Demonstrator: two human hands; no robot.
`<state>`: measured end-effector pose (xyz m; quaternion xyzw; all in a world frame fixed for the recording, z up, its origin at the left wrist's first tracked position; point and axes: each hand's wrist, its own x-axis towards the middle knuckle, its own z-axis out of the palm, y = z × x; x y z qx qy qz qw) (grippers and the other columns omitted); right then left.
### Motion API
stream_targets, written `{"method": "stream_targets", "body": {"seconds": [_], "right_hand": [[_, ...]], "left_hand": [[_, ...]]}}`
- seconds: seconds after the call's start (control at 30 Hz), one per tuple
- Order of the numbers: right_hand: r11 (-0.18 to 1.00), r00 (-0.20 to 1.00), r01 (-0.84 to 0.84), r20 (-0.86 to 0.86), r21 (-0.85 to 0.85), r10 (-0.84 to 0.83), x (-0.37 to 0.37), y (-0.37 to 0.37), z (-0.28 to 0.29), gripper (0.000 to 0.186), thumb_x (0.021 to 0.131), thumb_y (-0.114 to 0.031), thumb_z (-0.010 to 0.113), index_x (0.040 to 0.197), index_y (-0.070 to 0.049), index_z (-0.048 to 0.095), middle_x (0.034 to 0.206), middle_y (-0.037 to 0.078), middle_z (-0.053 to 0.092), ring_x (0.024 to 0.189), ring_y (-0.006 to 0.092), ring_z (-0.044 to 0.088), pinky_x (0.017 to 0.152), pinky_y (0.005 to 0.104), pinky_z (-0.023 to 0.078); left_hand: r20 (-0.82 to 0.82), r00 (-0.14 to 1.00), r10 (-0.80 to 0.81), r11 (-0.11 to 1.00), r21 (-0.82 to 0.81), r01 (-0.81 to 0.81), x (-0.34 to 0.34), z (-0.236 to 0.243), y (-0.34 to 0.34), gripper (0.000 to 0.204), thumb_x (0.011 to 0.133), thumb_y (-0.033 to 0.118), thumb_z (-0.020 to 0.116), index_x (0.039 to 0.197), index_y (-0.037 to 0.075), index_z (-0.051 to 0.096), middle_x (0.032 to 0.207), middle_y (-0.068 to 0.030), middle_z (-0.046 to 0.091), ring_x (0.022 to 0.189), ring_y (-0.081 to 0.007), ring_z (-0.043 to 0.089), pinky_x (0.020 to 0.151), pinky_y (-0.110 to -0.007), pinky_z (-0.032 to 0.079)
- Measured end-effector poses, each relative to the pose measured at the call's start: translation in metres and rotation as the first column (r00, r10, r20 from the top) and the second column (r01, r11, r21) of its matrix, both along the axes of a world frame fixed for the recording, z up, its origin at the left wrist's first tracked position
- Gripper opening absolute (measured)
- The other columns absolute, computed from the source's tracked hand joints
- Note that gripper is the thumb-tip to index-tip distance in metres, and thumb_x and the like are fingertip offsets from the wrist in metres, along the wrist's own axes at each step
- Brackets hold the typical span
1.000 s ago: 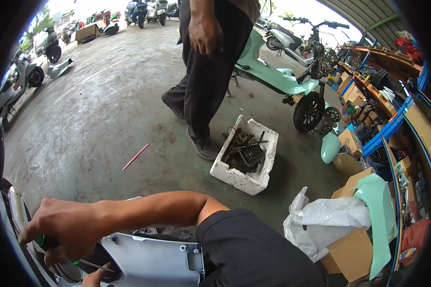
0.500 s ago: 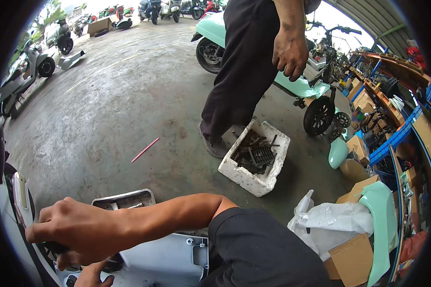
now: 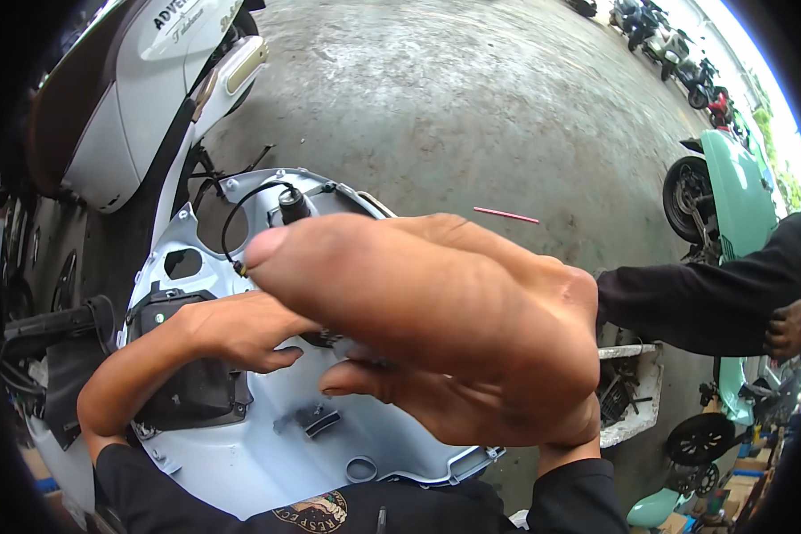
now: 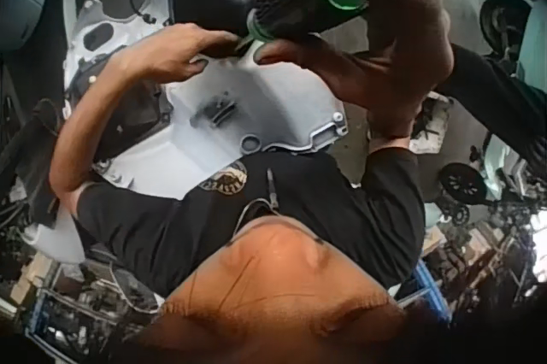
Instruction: The person uses a screwdriver to unscrew and remove internal components from a silver motorcycle fairing panel, then picks up screws from a metal tray.
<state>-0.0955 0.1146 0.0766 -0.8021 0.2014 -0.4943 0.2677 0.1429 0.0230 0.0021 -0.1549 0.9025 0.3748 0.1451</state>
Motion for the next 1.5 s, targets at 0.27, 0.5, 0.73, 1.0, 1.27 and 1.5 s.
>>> {"method": "stream_targets", "body": {"seconds": [0.27, 0.5, 0.73, 1.0, 1.27, 1.5], "right_hand": [[1.000, 0.999, 0.008, -0.042, 0.023, -0.007, -0.005, 0.012, 0.002, 0.051, 0.091, -0.005, 0.055, 0.141, -0.006, 0.043, 0.127, 0.022, 0.051, 0.115, 0.0361, 0.051, 0.100, 0.0463, 0.041], [0.999, 1.000, 0.009, 0.018, 0.044, -0.010, -0.014, 0.009, 0.004, 0.046, 0.096, -0.009, 0.050, 0.142, -0.007, 0.043, 0.127, 0.023, 0.050, 0.111, 0.0354, 0.050, 0.099, 0.0477, 0.040], [0.991, 0.822, 0.122, 0.554, 0.055, -0.132, -0.072, -0.012, 0.025, 0.041, 0.102, -0.012, 0.046, 0.143, -0.007, 0.044, 0.127, 0.024, 0.049, 0.107, 0.0348, 0.050, 0.097, 0.0490, 0.040], [0.905, 0.292, 0.296, 0.873, 0.306, -0.391, -0.184, -0.029, -0.075, 0.017, 0.100, -0.018, 0.052, 0.113, -0.010, 0.059, 0.102, 0.016, 0.057, 0.095, 0.0280, 0.053, 0.088, 0.0436, 0.043], [0.290, 0.195, 0.459, 0.223, 0.840, -0.955, -0.226, -0.034, -0.258, 0.010, 0.099, -0.020, 0.059, 0.105, -0.011, 0.057, 0.071, 0.001, 0.053, 0.054, 0.0117, 0.054, 0.043, 0.0253, 0.042], [0.340, 0.554, 0.803, -0.824, 0.490, -0.120, -0.151, -0.032, -0.369, 0.026, 0.093, -0.035, 0.066, 0.108, -0.013, 0.067, 0.103, 0.012, 0.072, 0.102, 0.0349, 0.067, 0.085, 0.0477, 0.053]], "left_hand": [[0.092, 0.996, -0.005, 1.000, 0.006, 0.005, -0.019, 0.013, 0.012, 0.065, 0.081, 0.010, 0.061, 0.145, 0.008, 0.047, 0.102, -0.0257, 0.069, 0.098, -0.0427, 0.066, 0.085, -0.051, 0.053], [0.057, 0.998, 0.019, 0.999, 0.037, -0.021, -0.013, 0.002, 0.009, 0.065, 0.080, 0.008, 0.057, 0.144, 0.006, 0.048, 0.105, -0.0261, 0.069, 0.099, -0.0425, 0.066, 0.090, -0.050, 0.053], [-0.019, 0.997, 0.070, 0.985, 0.161, -0.066, -0.005, 0.019, 0.003, 0.052, 0.087, 0.019, 0.061, 0.136, 0.004, 0.052, 0.108, -0.0255, 0.069, 0.103, -0.0423, 0.065, 0.091, -0.049, 0.051], [0.225, 0.973, 0.045, 0.985, 0.155, -0.081, -0.013, 0.023, -0.004, 0.046, 0.089, 0.028, 0.065, 0.128, 0.004, 0.060, 0.113, -0.0215, 0.069, 0.103, -0.0400, 0.064, 0.090, -0.047, 0.051], [0.300, 0.814, 0.497, 0.861, -0.051, -0.506, 0.012, 0.064, -0.030, 0.053, 0.079, 0.028, 0.075, 0.123, 0.001, 0.065, 0.115, -0.0170, 0.069, 0.109, -0.0352, 0.063, 0.099, -0.042, 0.047], [0.101, 0.607, 0.789, 0.602, -0.329, -0.727, 0.075, 0.077, -0.040, 0.072, 0.078, 0.027, 0.080, 0.139, 0.001, 0.053, 0.130, -0.0138, 0.058, 0.118, -0.0262, 0.057, 0.104, -0.041, 0.043]]}}
